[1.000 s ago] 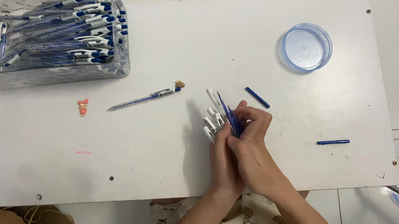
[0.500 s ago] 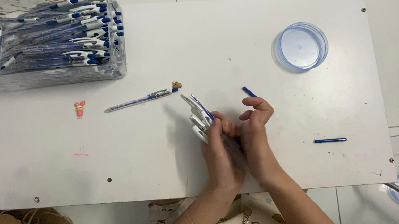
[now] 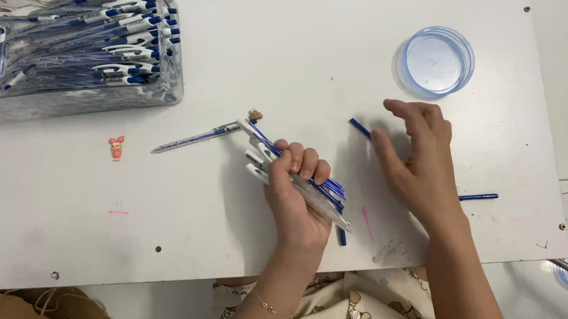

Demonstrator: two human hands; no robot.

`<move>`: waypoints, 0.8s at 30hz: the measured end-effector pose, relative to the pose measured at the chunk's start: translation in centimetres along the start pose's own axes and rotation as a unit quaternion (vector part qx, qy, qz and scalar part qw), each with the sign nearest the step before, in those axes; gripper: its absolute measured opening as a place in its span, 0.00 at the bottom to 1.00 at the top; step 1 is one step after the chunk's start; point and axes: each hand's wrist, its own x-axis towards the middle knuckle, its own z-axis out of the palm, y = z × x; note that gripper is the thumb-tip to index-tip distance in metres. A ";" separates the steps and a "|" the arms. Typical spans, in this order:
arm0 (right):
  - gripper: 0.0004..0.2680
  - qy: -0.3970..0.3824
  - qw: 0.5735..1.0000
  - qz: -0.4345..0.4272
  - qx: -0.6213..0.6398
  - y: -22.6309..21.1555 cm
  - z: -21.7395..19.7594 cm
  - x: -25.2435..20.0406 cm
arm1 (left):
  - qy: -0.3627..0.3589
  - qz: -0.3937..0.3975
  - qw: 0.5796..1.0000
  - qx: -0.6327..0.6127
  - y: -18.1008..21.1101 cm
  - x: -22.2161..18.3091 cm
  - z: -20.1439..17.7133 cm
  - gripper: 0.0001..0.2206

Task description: The person assembles pens by inserting ink refills into pen bodies, adding internal components, and attaching the end caps.

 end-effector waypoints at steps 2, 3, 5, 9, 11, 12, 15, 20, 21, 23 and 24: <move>0.12 -0.007 0.988 -0.044 -0.148 -0.3 0.0 0.2 | -0.020 0.009 1.000 -0.011 0.3 0.0 0.0 0.06; 0.09 -0.005 0.987 -0.035 -0.157 -0.3 0.2 0.3 | -0.025 0.004 1.000 -0.012 0.4 -0.1 -0.1 0.06; 0.07 -0.004 0.986 -0.027 -0.166 0.3 0.5 0.3 | -0.029 0.003 0.999 -0.014 0.6 -0.2 -0.5 0.06; 0.02 -0.002 0.972 -0.050 -0.230 0.8 0.3 -1.7 | -0.057 -0.030 0.998 -0.028 1.2 -0.4 -2.0 0.08; 0.02 -0.011 0.965 -0.045 -0.258 0.2 0.2 -4.0 | -0.055 -0.033 0.998 -0.020 1.9 -0.4 -2.7 0.10; 0.02 -0.034 0.972 -0.062 -0.223 -0.1 0.4 -5.5 | -0.039 -0.057 0.994 -0.085 2.4 -0.3 -3.2 0.08; 0.02 -0.073 0.977 -0.082 -0.184 -0.5 1.8 -9.0 | -0.009 -0.081 0.984 -0.156 3.7 -0.2 -3.5 0.07; 0.07 -0.056 0.961 -0.164 -0.214 1.0 3.6 -10.9 | -0.017 -0.100 0.980 -0.171 4.9 -1.3 -3.0 0.05; 0.04 -0.069 0.966 -0.142 -0.206 1.2 3.4 -10.9 | -0.019 -0.090 0.986 -0.142 5.0 -1.5 -2.8 0.06; 0.04 -0.083 0.969 -0.124 -0.198 1.5 3.1 -10.8 | -0.021 -0.075 0.990 -0.115 4.8 -1.6 -2.9 0.07; 0.03 -0.079 0.968 -0.110 -0.210 1.7 3.0 -10.6 | -0.040 -0.072 0.991 -0.109 4.5 -1.6 -3.3 0.07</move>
